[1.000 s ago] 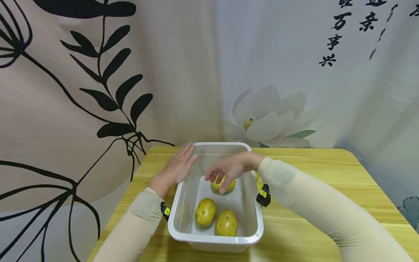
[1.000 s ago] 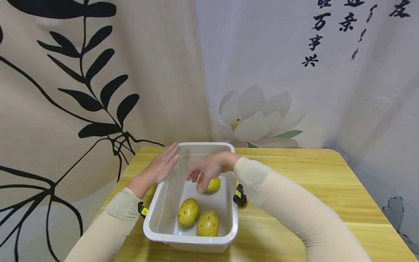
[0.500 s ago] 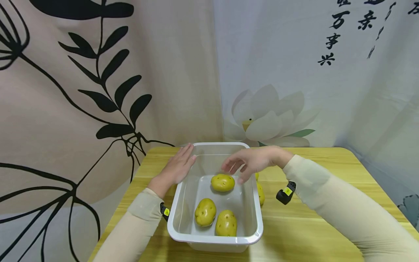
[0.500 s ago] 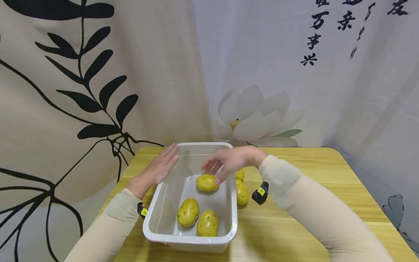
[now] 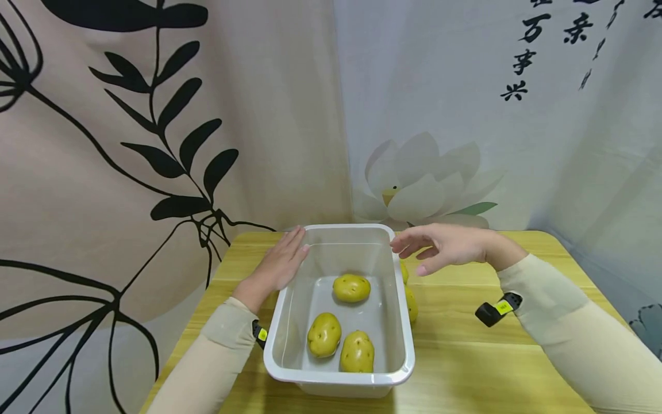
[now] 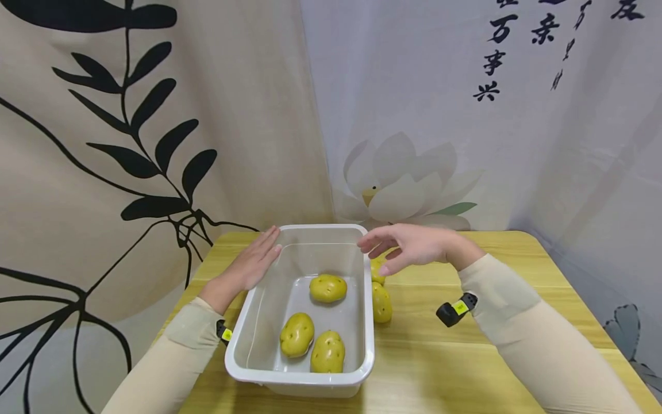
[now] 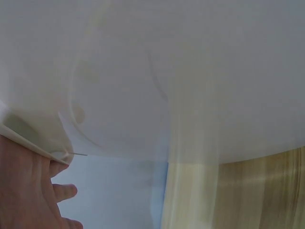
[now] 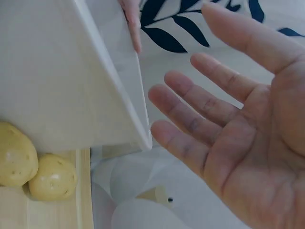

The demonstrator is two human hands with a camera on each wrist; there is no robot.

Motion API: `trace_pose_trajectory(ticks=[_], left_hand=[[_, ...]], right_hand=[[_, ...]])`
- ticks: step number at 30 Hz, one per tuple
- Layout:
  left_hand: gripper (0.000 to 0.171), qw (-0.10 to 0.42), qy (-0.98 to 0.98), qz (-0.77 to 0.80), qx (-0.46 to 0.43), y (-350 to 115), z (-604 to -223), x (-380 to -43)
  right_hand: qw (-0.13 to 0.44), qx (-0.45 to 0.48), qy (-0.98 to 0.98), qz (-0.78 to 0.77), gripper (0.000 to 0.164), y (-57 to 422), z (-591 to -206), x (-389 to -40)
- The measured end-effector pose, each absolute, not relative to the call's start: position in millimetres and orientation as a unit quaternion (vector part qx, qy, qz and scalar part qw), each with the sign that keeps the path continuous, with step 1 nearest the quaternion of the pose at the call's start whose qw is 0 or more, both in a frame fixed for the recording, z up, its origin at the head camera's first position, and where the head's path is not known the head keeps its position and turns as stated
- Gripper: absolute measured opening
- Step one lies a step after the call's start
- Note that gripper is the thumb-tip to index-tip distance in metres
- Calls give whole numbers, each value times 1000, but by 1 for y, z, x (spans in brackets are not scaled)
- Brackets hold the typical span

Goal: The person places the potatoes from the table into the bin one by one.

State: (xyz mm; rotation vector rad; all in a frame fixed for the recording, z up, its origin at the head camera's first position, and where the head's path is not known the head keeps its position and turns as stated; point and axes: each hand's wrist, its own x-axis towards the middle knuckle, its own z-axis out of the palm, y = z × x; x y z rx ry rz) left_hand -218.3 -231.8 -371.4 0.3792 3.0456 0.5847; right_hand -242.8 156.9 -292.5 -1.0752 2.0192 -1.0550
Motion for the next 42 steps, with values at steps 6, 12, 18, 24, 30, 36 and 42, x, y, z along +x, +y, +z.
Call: trace_pose_trajectory(ticks=[6,12,18,24,30,36,42], left_hand=[[63,7,974,190,125,-230,-371,-220],[62,7,972,197,125,-231,-371,-219],[61,-2,972,195,130,-235,-371,-218],[60,4,971,197,133,-233,-371,-218],[61,2,971,198,137,-232,-371,-219],[61,2,970,201,137,-231,-370,-218],[62,0,970,200,139,-231,-370,-218]], right_hand=[[263,-379,772,-436,62,187,-315,-239],[243,-366,776,-454,59,202,-347,-239],[228,-350,784,-458,64,201,-387,-243],[208,-334,796,-459,68,195,-419,-241],[154,-321,839,-412,69,185,-441,-238],[121,-328,856,-381,72,171,-463,-235],[101,-327,862,-374,71,162,-477,-238]])
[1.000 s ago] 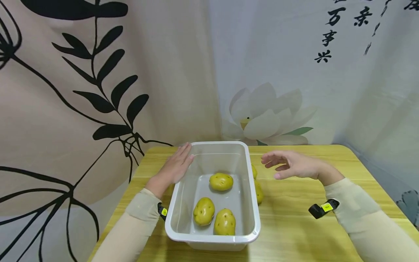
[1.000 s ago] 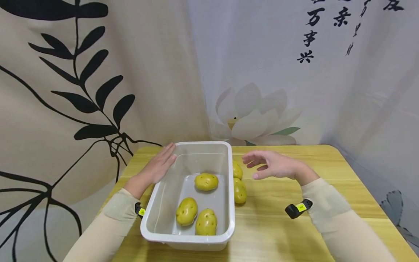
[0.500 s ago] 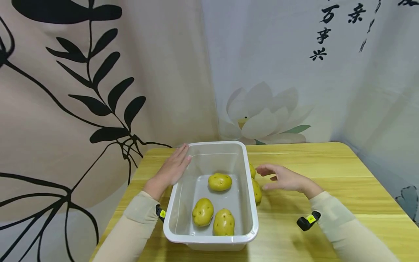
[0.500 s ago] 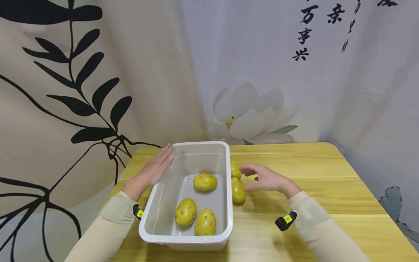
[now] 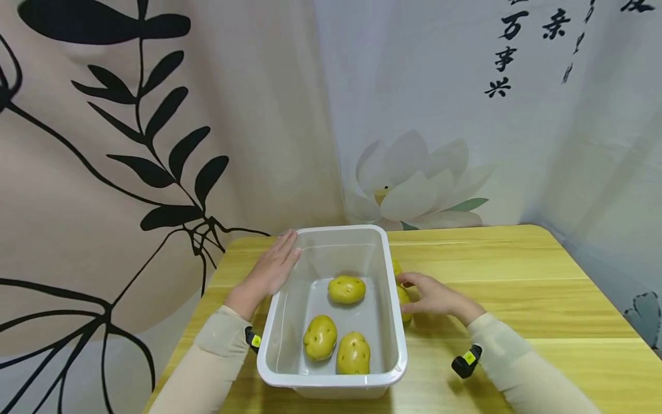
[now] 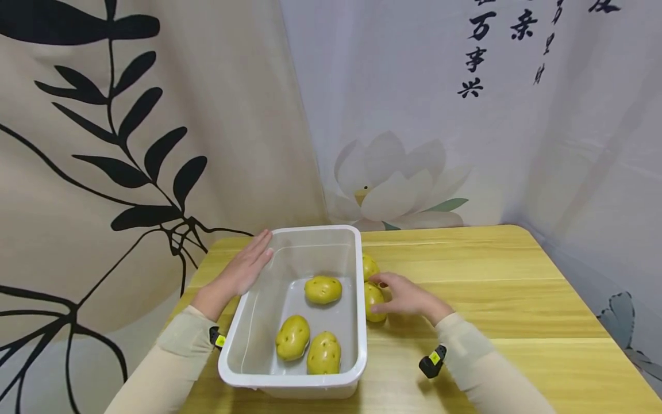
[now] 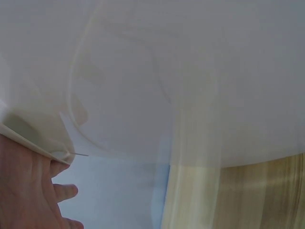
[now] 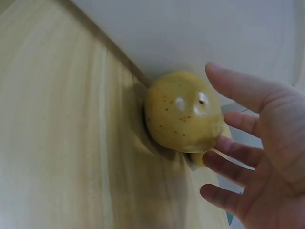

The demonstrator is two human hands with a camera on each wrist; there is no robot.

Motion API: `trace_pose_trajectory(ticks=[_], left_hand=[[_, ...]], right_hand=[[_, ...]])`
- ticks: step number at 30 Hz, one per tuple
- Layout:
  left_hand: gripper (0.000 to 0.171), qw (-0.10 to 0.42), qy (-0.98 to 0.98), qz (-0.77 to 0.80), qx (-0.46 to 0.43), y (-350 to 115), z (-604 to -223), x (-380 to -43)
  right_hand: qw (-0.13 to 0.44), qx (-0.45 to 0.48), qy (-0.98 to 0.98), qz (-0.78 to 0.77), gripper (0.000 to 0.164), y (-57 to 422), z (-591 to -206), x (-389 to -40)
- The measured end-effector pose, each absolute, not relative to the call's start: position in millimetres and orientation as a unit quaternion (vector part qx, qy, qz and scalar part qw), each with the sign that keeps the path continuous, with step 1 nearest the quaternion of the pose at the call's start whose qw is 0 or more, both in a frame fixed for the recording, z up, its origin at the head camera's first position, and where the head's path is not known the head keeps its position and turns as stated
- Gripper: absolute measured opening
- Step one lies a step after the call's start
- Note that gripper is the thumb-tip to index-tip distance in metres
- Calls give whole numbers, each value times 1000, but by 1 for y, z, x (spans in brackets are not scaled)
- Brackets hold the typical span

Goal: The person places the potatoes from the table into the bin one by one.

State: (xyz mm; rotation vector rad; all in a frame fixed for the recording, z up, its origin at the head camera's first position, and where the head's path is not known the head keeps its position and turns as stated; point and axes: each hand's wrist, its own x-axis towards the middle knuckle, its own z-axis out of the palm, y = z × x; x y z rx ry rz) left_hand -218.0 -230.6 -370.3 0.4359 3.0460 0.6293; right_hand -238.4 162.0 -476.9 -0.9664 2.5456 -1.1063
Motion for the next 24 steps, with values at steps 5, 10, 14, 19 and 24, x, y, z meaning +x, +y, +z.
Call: trace_pose_trajectory(ticks=[5,10,14,19,24], left_hand=[[61,0,969,205,137,-232,-373,-218],[64,-2,969,205,136,-232,-374,-219],[64,-1,969,206,138,-232,-373,-218],[62,-3,968,208,142,-232,-372,-218],[61,-5,967,208,143,-232,-373,-218]], right_hand=[[103,-319,860,-384,69,157,-480,-238],[90,-318,864,-380,67,155,-482,-239],[87,-318,867,-375,66,155,-483,-238],[98,-312,865,-382,67,156,-483,-235],[108,-310,858,-394,67,159,-480,-232]])
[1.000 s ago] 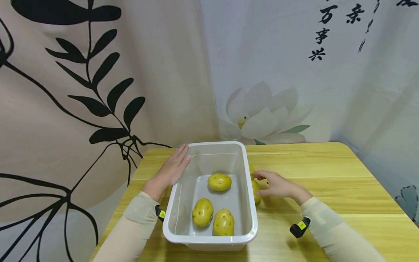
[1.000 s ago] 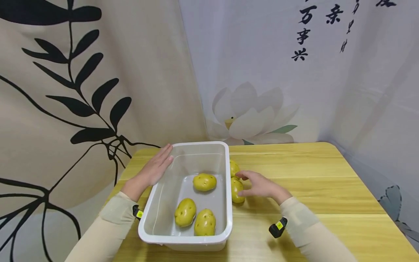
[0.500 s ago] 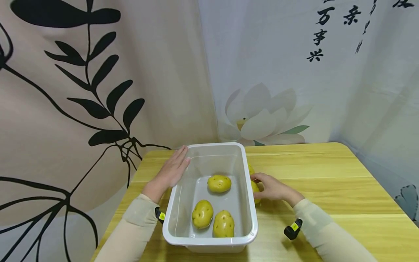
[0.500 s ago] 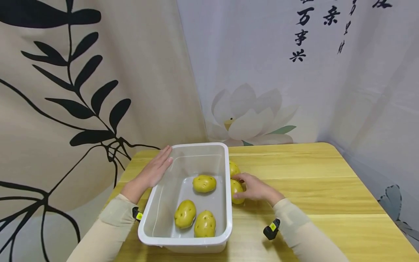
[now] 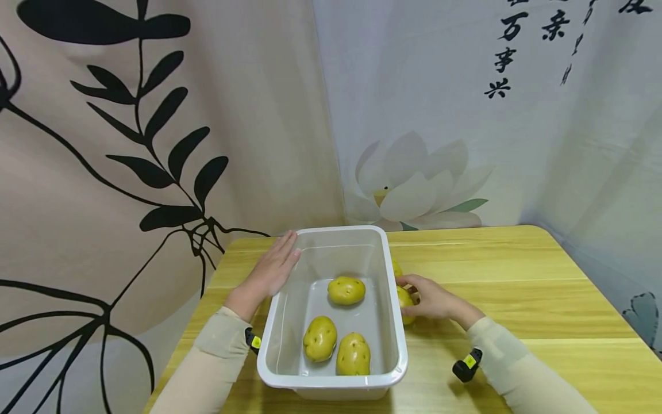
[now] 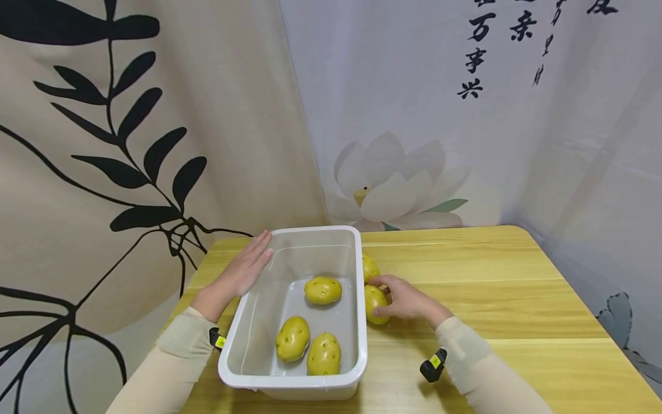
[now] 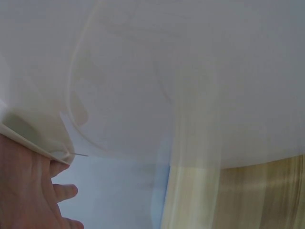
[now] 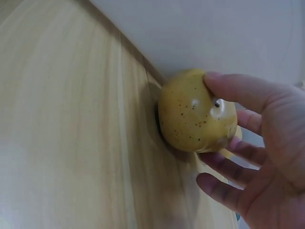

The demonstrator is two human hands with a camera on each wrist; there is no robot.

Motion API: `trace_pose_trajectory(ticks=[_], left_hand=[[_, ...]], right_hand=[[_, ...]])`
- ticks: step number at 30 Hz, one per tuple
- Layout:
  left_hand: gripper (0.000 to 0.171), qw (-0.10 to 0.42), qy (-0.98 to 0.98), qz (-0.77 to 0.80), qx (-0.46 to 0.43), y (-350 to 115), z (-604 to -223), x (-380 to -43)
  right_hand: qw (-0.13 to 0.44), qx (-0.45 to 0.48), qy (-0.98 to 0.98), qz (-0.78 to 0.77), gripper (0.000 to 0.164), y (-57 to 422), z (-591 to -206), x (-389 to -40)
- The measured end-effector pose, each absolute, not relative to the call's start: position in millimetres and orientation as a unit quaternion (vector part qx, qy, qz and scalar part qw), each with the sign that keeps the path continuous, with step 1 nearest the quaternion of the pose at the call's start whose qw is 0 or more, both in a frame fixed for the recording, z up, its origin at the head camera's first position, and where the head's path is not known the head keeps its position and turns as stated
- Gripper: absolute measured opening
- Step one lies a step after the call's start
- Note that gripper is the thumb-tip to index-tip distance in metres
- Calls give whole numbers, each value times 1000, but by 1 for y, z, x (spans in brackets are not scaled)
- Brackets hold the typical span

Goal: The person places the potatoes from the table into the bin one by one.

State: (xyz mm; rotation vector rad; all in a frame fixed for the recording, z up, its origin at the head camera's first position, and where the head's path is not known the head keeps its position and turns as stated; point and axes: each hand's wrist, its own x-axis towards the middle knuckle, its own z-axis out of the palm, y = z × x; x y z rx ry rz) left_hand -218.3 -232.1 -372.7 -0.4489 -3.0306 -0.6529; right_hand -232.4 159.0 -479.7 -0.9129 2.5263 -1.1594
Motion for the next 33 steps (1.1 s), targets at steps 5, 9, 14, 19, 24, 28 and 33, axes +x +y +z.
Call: trace_pose_trajectory(ticks=[5,9,14,19,24,28,33], left_hand=[[62,5,-968,-207,-143,-232,-374,-219],[62,2,-968,-206,-142,-232,-374,-219],[63,3,-968,-206,-142,-232,-373,-218],[62,7,-968,-205,-144,-232,-373,-218],[61,6,-968,-205,-145,-232,-372,-219],[62,6,-968,-206,-145,-233,-371,-219],[61,3,-968,-208,-143,-233,-372,-218]], right_hand=[[110,-303,867,-381,69,168,-479,-230],[114,-291,873,-373,70,182,-478,-228],[115,-278,878,-371,71,202,-477,-225],[122,-272,878,-374,72,221,-477,-224],[131,-273,877,-374,73,229,-474,-224],[137,-278,879,-362,73,227,-469,-224],[132,-288,887,-336,71,220,-469,-224]])
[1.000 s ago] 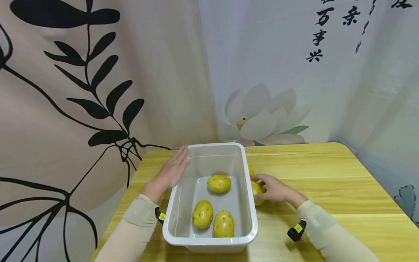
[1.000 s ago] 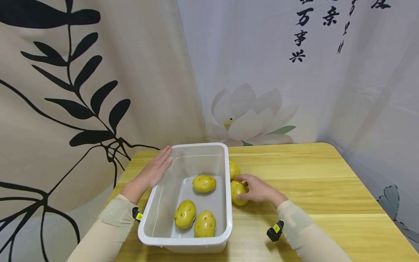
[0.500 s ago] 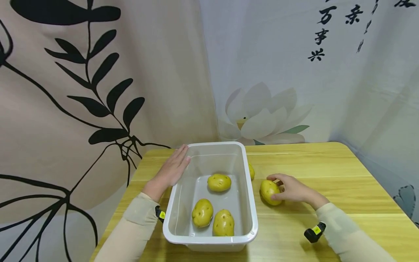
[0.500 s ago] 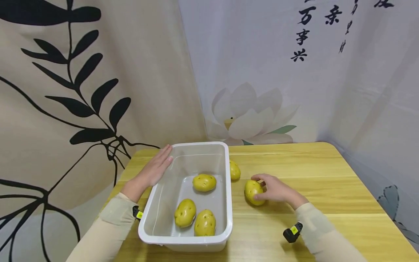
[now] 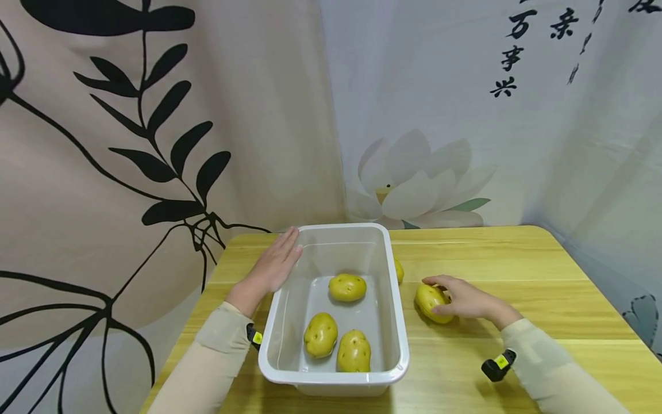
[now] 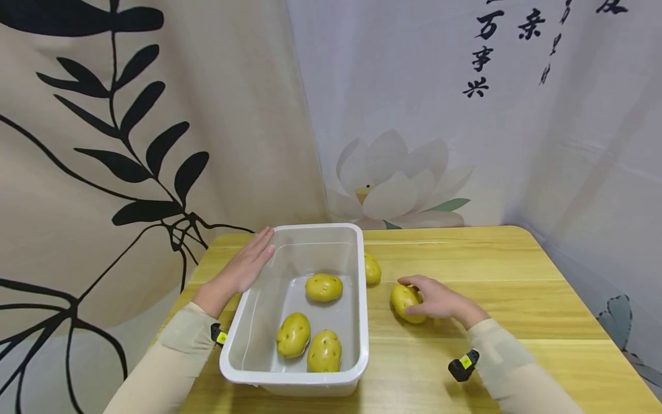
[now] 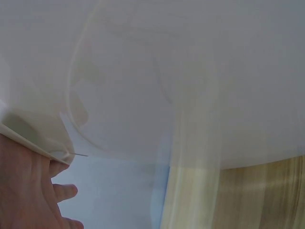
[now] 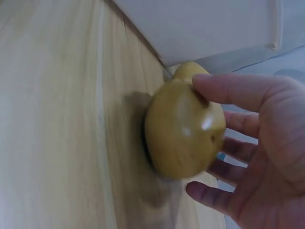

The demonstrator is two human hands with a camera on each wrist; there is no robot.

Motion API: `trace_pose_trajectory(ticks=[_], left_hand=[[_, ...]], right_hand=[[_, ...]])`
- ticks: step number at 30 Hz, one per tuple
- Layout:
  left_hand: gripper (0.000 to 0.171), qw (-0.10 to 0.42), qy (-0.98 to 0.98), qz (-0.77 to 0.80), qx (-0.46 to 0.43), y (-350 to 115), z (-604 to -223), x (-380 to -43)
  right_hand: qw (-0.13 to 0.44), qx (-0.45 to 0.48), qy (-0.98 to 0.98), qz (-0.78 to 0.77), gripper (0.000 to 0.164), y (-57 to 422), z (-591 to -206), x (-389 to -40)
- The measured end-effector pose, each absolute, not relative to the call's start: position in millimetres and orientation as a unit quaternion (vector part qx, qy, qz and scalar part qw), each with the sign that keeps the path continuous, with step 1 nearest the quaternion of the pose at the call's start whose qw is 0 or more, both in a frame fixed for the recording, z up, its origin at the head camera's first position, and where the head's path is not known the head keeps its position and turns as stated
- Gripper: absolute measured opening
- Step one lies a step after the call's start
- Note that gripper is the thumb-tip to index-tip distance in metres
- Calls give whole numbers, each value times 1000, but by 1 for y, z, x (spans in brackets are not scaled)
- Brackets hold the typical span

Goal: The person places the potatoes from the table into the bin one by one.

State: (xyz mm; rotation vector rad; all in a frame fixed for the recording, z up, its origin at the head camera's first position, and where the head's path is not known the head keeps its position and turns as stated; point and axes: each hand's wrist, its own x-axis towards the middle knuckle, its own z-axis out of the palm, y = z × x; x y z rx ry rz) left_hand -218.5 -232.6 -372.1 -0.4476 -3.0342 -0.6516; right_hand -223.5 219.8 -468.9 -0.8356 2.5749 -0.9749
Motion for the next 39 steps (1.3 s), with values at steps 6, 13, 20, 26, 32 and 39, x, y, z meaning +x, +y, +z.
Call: trace_pose_trajectory(ticks=[6,13,20,26,32,39], left_hand=[[64,4,-968,-208,-142,-233,-373,-218],[65,5,-967,-207,-146,-233,-375,-219],[63,4,-967,-211,-143,-233,-374,-219],[60,8,-966,-212,-145,-234,-374,-220],[59,4,-967,-212,-142,-233,-373,-220],[60,3,-968,-208,-142,-233,-373,-219]], right_hand=[[103,-294,896,-317,70,204,-478,-225],[66,-291,909,-289,79,185,-490,-224],[0,-268,932,-244,77,175,-501,-222],[-11,-251,937,-244,68,175,-506,-223],[-18,-249,936,-248,63,175,-507,-223],[-21,-248,935,-252,61,176,-509,-223]])
